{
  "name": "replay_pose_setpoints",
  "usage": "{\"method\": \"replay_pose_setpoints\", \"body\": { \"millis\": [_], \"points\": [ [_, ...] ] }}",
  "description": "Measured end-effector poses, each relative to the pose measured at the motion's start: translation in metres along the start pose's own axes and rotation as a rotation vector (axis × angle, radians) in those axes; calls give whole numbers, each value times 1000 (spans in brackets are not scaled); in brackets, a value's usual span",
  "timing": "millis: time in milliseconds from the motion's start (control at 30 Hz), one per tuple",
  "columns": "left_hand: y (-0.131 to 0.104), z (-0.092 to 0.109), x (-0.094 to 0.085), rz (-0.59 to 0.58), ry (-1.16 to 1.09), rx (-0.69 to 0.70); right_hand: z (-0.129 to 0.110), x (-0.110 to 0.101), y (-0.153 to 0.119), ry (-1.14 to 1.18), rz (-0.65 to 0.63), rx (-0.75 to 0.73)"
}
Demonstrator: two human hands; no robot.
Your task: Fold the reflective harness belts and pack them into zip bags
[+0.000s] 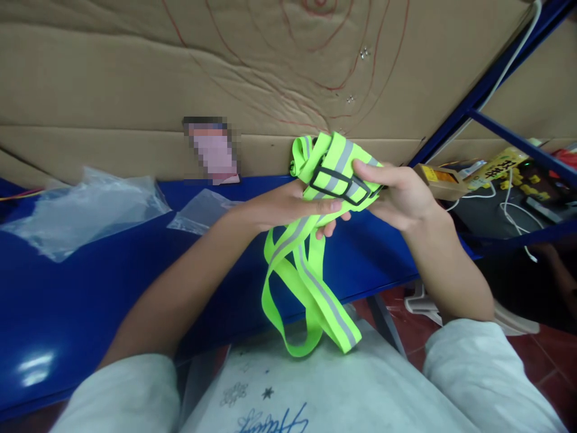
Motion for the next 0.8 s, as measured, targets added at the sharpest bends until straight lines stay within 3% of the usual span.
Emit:
{"method": "replay_pose_setpoints", "body": {
  "millis": [100,200,367,433,500,633,800],
  "points": [
    [0,12,3,-13,142,69,7,2,7,63,-81,10],
    [-2,25,3,5,268,133,9,-3,11,3,-23,-40],
    [-4,27,-2,63,292,146,-3,-16,3,-164,271,-180],
    [-4,26,-7,143,271,155,-21,-23,-11,-252,473,-328],
    [-3,22,-12,213,262,146,-38,-18,-25,-437,563,-475],
    [2,14,-14,240,218,125,-36,12,-18,-841,413,-464],
    [-2,6,-14,61,192,71,-18,17,-4,-850,404,-343]
  ]
}}
Point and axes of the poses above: each hand's wrist, its own y-axis towards the middle knuckle, its own x-axis out of the palm, z = x × y, the point moved 9 cm from there along y, towards the middle knuckle, and after that the axes turned 8 degrees about x, right-handed, at the moved point
